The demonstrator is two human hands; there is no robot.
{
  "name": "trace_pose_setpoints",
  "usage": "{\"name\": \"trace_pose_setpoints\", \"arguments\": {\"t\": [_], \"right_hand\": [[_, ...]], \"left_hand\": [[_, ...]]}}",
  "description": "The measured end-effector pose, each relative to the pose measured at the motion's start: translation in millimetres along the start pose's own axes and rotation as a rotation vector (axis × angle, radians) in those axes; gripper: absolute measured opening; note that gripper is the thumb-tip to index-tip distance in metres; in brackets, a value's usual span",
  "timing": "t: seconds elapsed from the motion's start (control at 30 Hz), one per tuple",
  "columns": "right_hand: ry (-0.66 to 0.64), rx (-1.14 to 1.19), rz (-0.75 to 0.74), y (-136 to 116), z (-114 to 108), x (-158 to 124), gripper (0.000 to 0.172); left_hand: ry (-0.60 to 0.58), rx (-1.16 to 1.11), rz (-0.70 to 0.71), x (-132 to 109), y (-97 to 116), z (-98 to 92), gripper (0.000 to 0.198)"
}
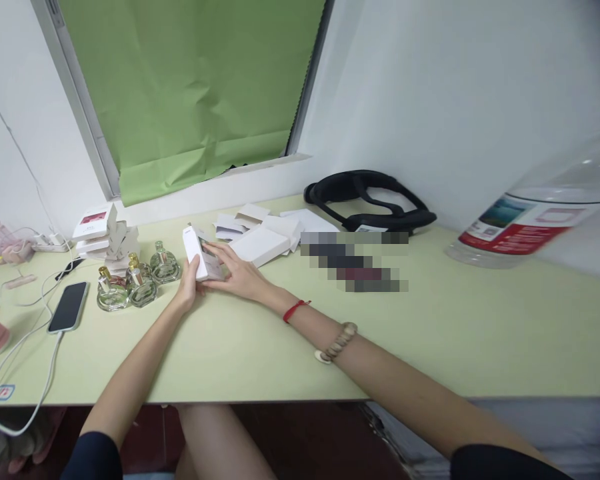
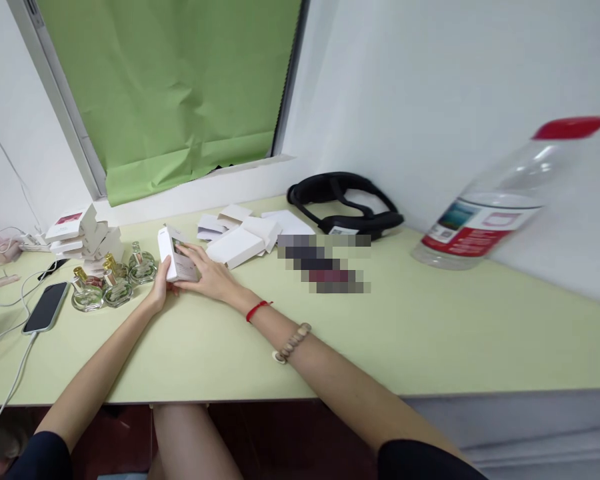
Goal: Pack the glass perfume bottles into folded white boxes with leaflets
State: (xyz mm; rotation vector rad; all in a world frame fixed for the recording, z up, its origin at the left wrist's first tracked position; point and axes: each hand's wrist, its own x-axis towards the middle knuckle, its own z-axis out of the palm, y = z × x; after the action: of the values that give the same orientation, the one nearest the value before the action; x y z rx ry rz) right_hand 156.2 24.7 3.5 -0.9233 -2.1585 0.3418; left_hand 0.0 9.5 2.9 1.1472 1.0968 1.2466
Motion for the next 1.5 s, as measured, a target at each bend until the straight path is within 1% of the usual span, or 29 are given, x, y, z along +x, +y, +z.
{"name": "trace_pose_setpoints", "arguments": {"t": [0.3, 0.43, 0.57, 0.67, 0.8, 1.0, 1.13, 1.27, 1.37, 1.43, 1.5], "right_hand": [[-0.006, 0.020, 0.029, -4, 0, 0, 0.085], [0.008, 0.005, 0.013, -4, 0, 0, 0.085], [0.012, -0.008, -0.010, -3, 0, 0, 0.083], [0.008, 0.012, -0.005, -5, -1, 0, 0.084], [-0.038, 0.040, 0.018, -6, -1, -2, 0.089], [-0.034, 0.022, -0.026, -1, -1, -3, 0.074], [-0.008, -0.026, -0.010, 0, 0, -3, 0.072], [-0.026, -0.071, 0.040, 0, 1, -1, 0.071], [-0.032, -0.113, 0.097, 3, 4, 0, 0.060], [-0.014, -0.127, 0.113, 7, 6, 1, 0.052], [0.016, -0.122, 0.113, 12, 7, 2, 0.047]], "left_hand": [[0.078, 0.025, 0.000, -4, 4, 3.3, 0.059], [0.066, 0.035, -0.007, -4, 6, 5.1, 0.051], [0.040, 0.050, -0.002, -3, 4, 5.0, 0.049], [0.070, 0.052, 0.033, -4, 2, 4.9, 0.048], [0.135, 0.068, 0.136, -7, -2, 6.3, 0.041], [0.197, 0.241, 0.164, -8, -2, 7.8, 0.034], [0.251, 0.349, 0.254, -8, -2, 8.7, 0.036], [0.274, 0.489, 0.299, -9, -2, 9.7, 0.038], [0.283, 0.574, 0.356, -11, -3, 10.1, 0.039], [0.294, 0.604, 0.407, -13, -2, 10.3, 0.038], [0.302, 0.620, 0.445, -14, -2, 10.8, 0.038]]}}
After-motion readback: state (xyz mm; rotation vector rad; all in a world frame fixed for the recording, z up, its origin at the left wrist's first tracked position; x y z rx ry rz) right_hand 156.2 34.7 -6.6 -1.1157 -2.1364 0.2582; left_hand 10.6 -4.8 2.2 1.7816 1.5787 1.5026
